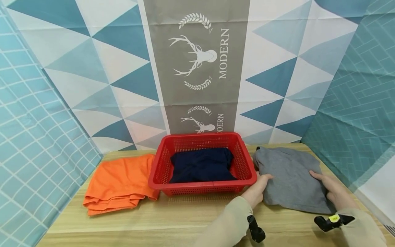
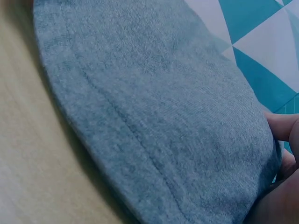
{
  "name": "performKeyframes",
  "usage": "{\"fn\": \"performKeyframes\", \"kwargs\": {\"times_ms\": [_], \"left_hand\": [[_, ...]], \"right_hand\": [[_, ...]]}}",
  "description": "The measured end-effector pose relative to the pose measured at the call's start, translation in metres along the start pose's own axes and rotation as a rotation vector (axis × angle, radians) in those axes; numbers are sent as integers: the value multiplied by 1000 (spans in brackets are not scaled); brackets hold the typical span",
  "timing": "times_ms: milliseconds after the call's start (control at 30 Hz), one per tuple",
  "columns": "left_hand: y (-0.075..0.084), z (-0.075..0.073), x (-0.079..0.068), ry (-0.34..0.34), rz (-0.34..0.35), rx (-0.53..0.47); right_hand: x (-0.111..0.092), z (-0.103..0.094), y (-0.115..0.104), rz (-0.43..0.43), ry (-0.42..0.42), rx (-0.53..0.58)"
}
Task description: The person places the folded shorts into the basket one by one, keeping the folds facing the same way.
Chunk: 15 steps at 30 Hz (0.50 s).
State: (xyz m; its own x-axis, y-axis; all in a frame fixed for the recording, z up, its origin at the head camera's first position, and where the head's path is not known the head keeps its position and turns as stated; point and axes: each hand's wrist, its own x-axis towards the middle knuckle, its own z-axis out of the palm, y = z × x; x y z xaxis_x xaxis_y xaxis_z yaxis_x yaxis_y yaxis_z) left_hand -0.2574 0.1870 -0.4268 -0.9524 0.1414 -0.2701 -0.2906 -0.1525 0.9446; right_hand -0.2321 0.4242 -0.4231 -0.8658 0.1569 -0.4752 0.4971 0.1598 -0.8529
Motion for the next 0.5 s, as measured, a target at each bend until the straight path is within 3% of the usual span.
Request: {"fn": "performKeyframes", "kwargs": {"times_ms": [100, 300, 500], "left_hand": [[0, -2, 0, 13, 7, 3], [-1, -4, -4, -38, 8, -14], [-4, -6, -3, -59, -1, 32]], "right_hand": [[-2, 1, 1, 3, 0, 18], [-5, 0, 1, -27, -1, 42], [-5, 0, 2, -118, -23, 85]]}}
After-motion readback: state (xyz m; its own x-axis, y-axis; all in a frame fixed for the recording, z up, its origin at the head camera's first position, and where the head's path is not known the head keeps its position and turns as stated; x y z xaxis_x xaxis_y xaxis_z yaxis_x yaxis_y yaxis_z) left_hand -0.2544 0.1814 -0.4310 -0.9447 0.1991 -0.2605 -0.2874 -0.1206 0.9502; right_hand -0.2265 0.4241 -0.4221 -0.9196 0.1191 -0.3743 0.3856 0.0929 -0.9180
